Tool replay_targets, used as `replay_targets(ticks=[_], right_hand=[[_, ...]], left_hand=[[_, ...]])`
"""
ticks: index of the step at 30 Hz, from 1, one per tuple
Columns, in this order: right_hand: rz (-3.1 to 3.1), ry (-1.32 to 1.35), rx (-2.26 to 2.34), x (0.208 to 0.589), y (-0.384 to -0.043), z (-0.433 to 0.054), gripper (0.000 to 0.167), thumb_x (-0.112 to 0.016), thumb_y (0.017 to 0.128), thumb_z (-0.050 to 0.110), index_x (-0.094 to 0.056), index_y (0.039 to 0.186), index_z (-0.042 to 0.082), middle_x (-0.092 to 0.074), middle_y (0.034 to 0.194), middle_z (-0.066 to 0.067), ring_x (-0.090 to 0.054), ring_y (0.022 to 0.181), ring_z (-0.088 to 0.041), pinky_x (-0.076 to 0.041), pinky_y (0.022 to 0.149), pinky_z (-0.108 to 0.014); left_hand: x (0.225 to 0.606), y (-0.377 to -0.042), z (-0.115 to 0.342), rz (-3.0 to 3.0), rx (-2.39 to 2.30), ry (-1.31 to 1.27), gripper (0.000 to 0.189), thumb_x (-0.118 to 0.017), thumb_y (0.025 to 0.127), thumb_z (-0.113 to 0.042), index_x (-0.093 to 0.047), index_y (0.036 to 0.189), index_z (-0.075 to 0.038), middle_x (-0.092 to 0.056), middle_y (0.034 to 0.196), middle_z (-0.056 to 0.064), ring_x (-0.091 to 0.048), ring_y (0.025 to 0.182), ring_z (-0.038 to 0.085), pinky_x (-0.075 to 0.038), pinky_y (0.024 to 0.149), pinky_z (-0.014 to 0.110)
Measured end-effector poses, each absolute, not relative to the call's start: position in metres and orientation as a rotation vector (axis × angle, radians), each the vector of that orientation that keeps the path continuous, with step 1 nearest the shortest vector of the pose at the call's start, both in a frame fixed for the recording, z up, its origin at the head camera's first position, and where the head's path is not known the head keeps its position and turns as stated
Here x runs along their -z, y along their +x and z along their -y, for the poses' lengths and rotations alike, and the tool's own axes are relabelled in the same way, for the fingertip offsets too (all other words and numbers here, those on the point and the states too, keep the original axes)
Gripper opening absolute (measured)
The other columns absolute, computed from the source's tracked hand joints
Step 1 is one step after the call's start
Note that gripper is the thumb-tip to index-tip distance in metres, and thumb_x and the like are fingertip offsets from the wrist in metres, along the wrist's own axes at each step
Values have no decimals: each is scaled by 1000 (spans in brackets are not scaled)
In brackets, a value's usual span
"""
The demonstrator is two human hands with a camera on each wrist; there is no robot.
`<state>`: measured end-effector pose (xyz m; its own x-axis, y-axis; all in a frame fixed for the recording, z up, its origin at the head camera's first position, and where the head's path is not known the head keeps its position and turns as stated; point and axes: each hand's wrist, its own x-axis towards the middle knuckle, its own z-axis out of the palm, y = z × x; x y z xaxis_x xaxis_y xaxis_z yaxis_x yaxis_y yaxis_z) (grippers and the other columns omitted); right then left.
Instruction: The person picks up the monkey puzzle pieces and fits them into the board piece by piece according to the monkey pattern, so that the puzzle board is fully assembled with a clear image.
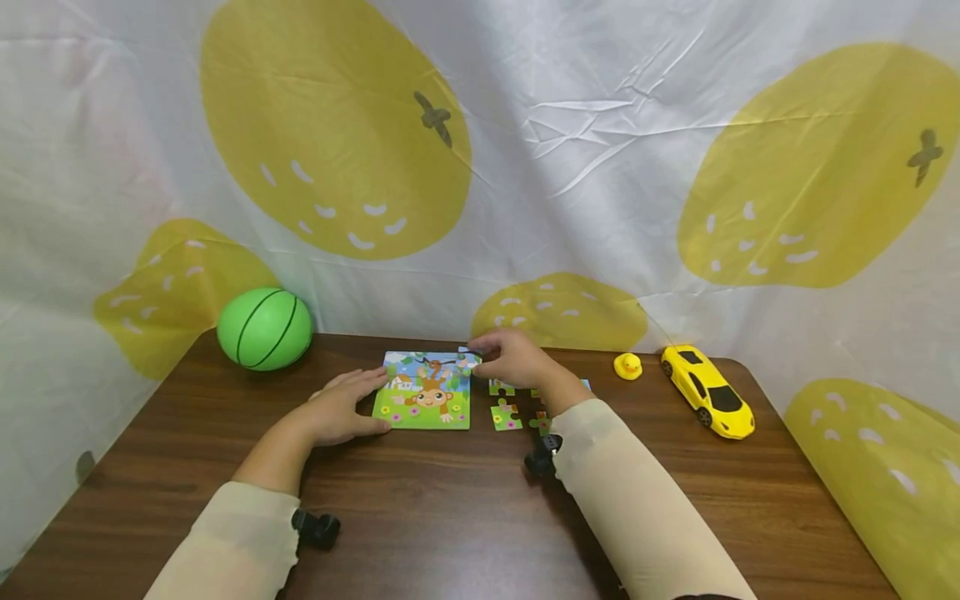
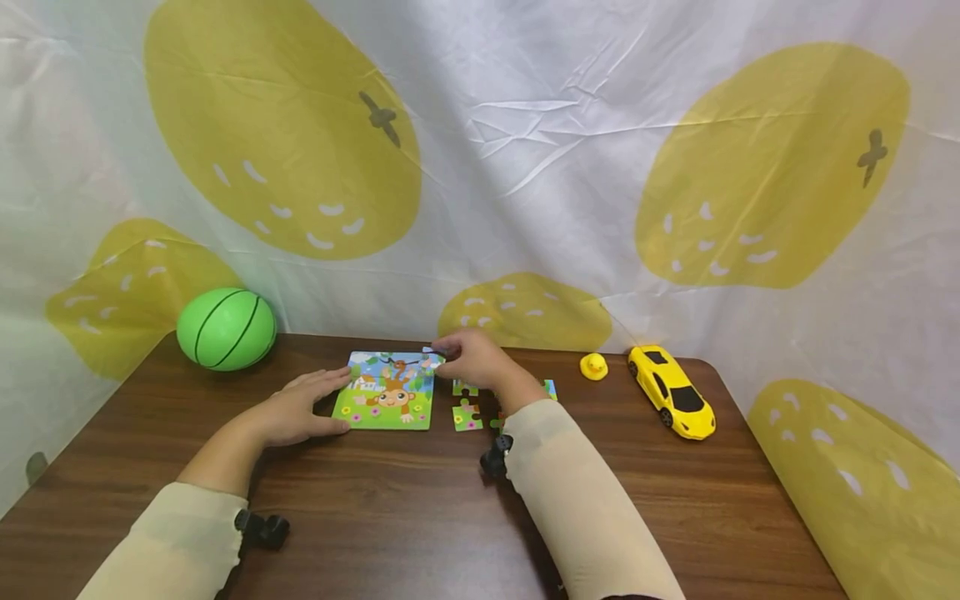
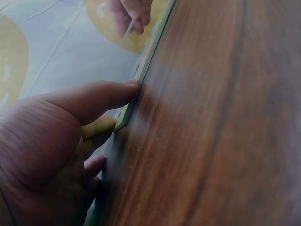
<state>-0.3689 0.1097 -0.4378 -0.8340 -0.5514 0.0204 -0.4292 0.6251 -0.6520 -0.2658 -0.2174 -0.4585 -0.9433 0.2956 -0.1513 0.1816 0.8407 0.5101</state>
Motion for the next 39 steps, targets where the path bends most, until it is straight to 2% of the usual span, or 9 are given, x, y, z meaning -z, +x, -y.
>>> replay_targets(ticks=[5,10,25,39], right_hand=[[-2656,-859,979,438,-371,-95,45,-79,96,16,-72,140,8,-70,141,-12,-66,130,-30,-56,108,-46],[-2630,-860,949,440,-373,-85,46,-79,95,14,-71,140,7,-68,145,-12,-62,137,-31,-53,114,-48],[-2635,-739,868,447,-378,-74,43,-80,96,14,-73,138,12,-60,152,-12,-53,146,-34,-47,121,-51],[-2684,-747,780,446,-375,-69,42,-79,96,15,-74,138,11,-59,153,-11,-51,147,-33,-44,123,-49]], left_hand=[[461,-268,218,-2803,-728,380,90,-77,93,-53,-40,167,-18,-30,178,8,-18,166,45,-17,122,84],[462,-270,219,-2805,-719,381,91,-77,93,-54,-40,167,-18,-31,178,8,-19,166,45,-19,122,83],[461,-271,218,-2803,-709,375,91,-77,93,-54,-39,168,-19,-29,179,7,-18,166,45,-18,122,83],[461,-270,218,-2810,-706,377,91,-78,93,-53,-39,168,-19,-30,179,6,-18,166,44,-19,122,83]])
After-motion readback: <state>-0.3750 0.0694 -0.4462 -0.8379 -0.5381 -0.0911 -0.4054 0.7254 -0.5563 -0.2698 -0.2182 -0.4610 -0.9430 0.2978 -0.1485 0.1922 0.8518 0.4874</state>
